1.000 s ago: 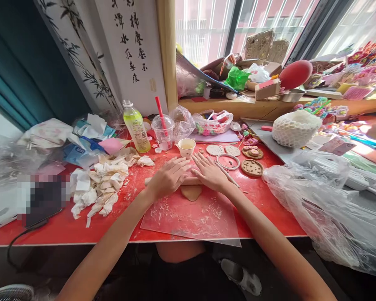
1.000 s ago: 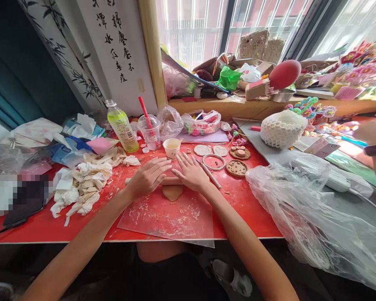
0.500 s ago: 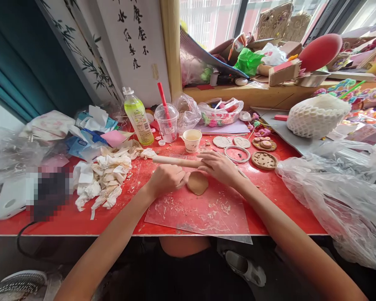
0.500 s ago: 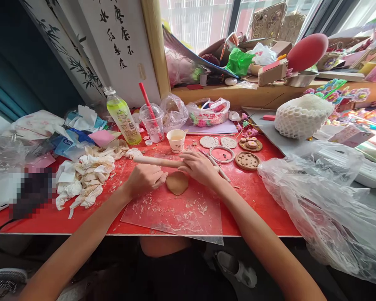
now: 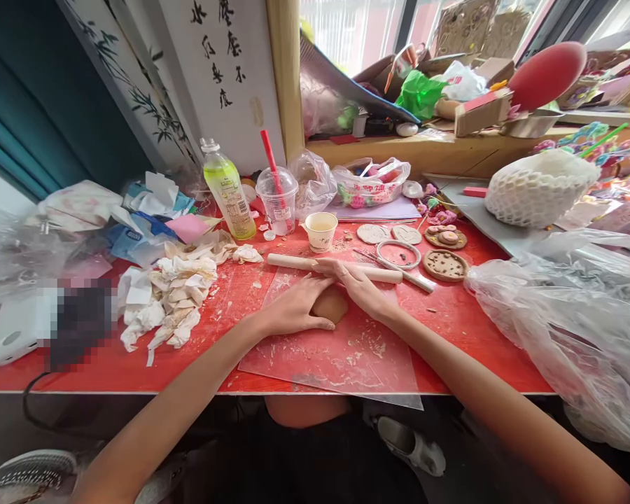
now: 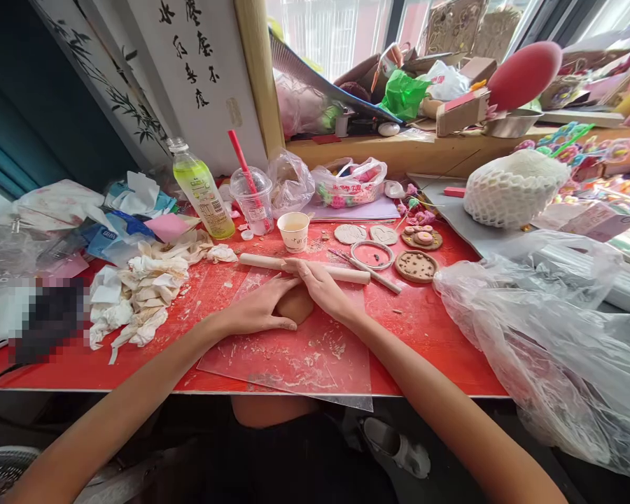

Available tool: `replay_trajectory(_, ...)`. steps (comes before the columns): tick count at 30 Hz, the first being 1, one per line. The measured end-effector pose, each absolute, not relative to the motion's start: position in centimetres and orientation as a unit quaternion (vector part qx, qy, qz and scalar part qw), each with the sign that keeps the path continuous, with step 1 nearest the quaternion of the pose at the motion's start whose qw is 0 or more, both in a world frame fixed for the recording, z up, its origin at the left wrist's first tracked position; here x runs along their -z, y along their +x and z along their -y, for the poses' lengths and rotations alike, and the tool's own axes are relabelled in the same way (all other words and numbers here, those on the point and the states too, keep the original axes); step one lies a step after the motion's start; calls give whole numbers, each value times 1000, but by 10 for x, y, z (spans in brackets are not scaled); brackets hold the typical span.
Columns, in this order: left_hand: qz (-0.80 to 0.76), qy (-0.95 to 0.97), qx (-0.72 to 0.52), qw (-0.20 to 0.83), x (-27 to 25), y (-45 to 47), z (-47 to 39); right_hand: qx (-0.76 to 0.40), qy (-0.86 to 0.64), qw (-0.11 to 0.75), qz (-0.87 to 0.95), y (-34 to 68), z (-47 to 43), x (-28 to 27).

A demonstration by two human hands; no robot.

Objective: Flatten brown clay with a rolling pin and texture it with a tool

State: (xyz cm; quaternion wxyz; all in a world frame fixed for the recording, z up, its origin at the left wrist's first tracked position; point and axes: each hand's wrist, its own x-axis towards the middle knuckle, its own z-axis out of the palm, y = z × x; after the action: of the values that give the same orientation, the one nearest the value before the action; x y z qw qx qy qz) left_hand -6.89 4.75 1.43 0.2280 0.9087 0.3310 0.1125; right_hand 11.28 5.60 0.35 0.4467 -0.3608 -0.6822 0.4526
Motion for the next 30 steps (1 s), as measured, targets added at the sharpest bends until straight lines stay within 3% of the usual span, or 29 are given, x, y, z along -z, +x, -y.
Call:
replay_trajectory(10,-353,882,-132,284,-14,-64,-48,-509,-320,438,668,111,-62,-2)
replay_trajectory(25,-337,874,-197,291,-12,-40,-54,-471,-336,445,684,109,-68,-1)
replay_trajectory(30,-316,823,-256,396,-9,-41,-56,-462,-332,422,706,108,-65,-5)
